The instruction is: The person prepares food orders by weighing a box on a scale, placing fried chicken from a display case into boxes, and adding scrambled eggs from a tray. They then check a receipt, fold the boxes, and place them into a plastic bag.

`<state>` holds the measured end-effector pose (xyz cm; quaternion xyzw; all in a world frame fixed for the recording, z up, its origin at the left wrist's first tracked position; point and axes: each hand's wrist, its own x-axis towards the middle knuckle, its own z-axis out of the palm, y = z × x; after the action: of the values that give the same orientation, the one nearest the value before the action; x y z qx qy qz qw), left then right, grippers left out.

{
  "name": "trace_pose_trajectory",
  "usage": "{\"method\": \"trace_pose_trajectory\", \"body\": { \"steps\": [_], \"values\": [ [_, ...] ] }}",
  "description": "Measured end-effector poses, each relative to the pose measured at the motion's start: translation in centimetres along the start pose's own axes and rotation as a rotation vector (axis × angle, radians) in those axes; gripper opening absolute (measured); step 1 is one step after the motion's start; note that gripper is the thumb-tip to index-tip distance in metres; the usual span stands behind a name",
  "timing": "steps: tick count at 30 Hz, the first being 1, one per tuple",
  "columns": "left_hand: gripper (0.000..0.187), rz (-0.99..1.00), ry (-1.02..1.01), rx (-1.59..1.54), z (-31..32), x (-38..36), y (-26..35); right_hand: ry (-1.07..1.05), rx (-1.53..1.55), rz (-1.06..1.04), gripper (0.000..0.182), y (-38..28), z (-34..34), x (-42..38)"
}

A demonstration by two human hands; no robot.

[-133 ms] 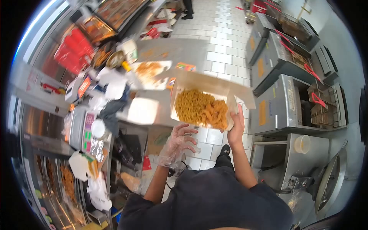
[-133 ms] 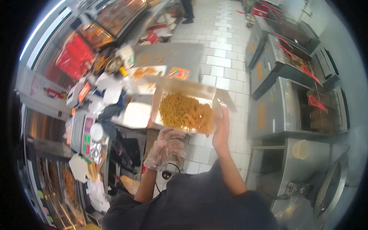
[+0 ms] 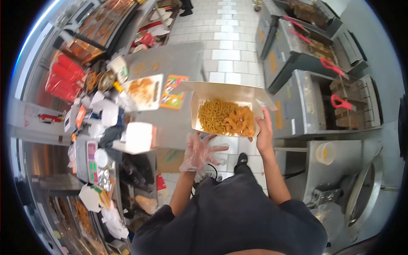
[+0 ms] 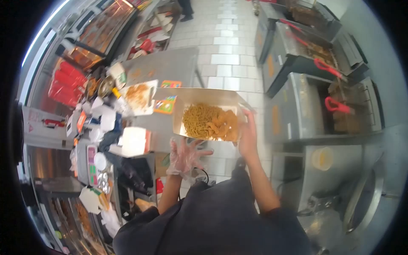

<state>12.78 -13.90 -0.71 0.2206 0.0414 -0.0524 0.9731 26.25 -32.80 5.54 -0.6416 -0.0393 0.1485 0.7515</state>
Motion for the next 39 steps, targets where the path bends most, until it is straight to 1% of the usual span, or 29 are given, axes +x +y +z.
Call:
{"method": "trace_pose_trajectory", "body": {
  "steps": [1,2,4,5,6,8,11,12,13,14,15,16,17,18,19,21,22,25,26,27,28,30,32,33,34,36,37,38,39],
  "values": [
    [0.095,-0.021,-0.079,-0.109,0.1,3.2,1.8,-0.022,0.039,0.019,0.035,0.0,-0.2,3.2],
    [0.094,-0.025,-0.096,-0.004,0.7,4.9,2.9,-0.02,0.084,0.084,0.032,-0.2,-1.0,5.2],
    [0.095,-0.019,-0.094,0.021,0.4,8.7,3.0,0.006,0.036,0.137,0.032,-1.5,-2.9,9.2],
    [0.096,-0.024,-0.066,0.057,-0.2,10.1,2.9,0.032,0.006,0.21,0.032,-1.4,-3.4,11.1],
    [0.099,0.011,0.027,0.057,-0.8,11.7,3.0,0.018,0.003,0.232,0.032,-1.2,-3.5,13.1],
    [0.101,0.033,0.081,0.056,-2.1,14.1,4.6,-0.024,0.055,0.27,0.032,-0.6,-2.8,17.7],
    [0.104,0.081,0.149,0.109,-5.1,19.4,8.2,-0.14,0.069,0.173,0.031,1.5,-1.5,25.5],
    [0.103,0.068,0.217,0.152,-6.3,21.5,9.2,-0.233,-0.063,0.217,0.043,1.4,-1.6,28.2],
    [0.103,0.049,0.284,0.198,-7.7,23.7,10.3,-0.248,-0.077,0.226,0.043,1.5,-1.0,31.4],
    [0.092,0.069,0.195,0.243,-9.0,25.9,11.2,-0.266,-0.095,0.021,0.04,1.4,0.1,34.7],
    [0.092,0.057,0.21,0.22,-11.1,27.8,11.2,-0.275,-0.112,-0.167,0.037,1.5,0.9,37.1],
    [0.085,0.074,0.404,0.146,-13.7,30.6,11.0,-0.325,-0.12,-0.042,0.038,1.8,0.8,40.0],
    [0.077,0.103,0.586,0.073,-15.0,34.3,11.5,-0.332,-0.14,-0.047,0.038,0.1,2.1,42.8],
    [0.067,0.193,0.484,0.059,-12.1,37.5,13.8,-0.368,-0.334,-0.013,0.038,-2.5,3.5,45.1],
    [0.067,0.197,0.49,0.036,-11.7,40.0,15.3,-0.403,-0.528,0.029,0.038,-4.5,4.7,47.2],
    [0.066,0.184,0.521,0.195,-11.4,44.3,18.8,-0.414,-0.634,0.045,0.037,-6.1,6.5,52.3],
    [0.065,0.14,0.517,0.094,-11.8,46.3,20.5,-0.402,-0.56,0.045,0.037,-6.6,7.4,55.0],
    [0.07,0.239,0.588,0.223,-12.8,52.5,25.3,-0.402,-0.45,0.09,0.037,-7.6,10.0,62.5],
    [0.07,0.251,0.598,0.223,-13.4,54.1,27.1,-0.376,-0.396,0.064,0.037,-6.0,10.0,65.8],
    [0.075,0.218,0.532,0.332,-14.0,55.7,29.2,-0.356,-0.339,0.041,0.037,-4.6,10.5,69.0],
    [0.079,0.184,0.47,0.441,-14.5,57.3,31.3,-0.279,-0.282,0.038,0.046,-3.5,11.2,71.7],
    [0.083,0.186,0.48,0.55,-14.6,61.0,35.6,-0.176,-0.184,0.107,0.047,3.5,9.4,79.3],
    [0.086,0.232,0.466,0.699,-15.0,65.8,40.9,-0.196,-0.053,0.202,0.048,5.3,10.7,86.7],
    [0.083,0.239,0.541,0.722,-16.0,67.7,43.3,-0.285,-0.071,0.183,0.048,6.0,11.6,90.6],
    [0.081,0.239,0.623,0.729,-17.3,69.4,44.8,-0.297,-0.066,0.221,0.048,3.8,14.4,93.4],
    [0.082,0.302,0.703,0.564,-23.2,72.1,46.6,-0.259,-0.108,0.204,0.043,5.7,17.2,102.1],
    [0.076,0.326,0.859,0.486,-23.5,73.1,49.1,-0.308,-0.073,0.191,0.043,5.6,20.8,105.7],
    [0.071,0.35,1.009,0.372,-22.7,74.1,50.5,-0.396,-0.135,0.121,0.041,3.3,23.7,108.3],
    [0.078,0.374,1.098,0.379,-22.0,74.8,51.5,-0.493,-0.203,0.037,0.038,0.7,26.8,111.1]
  ]
}}
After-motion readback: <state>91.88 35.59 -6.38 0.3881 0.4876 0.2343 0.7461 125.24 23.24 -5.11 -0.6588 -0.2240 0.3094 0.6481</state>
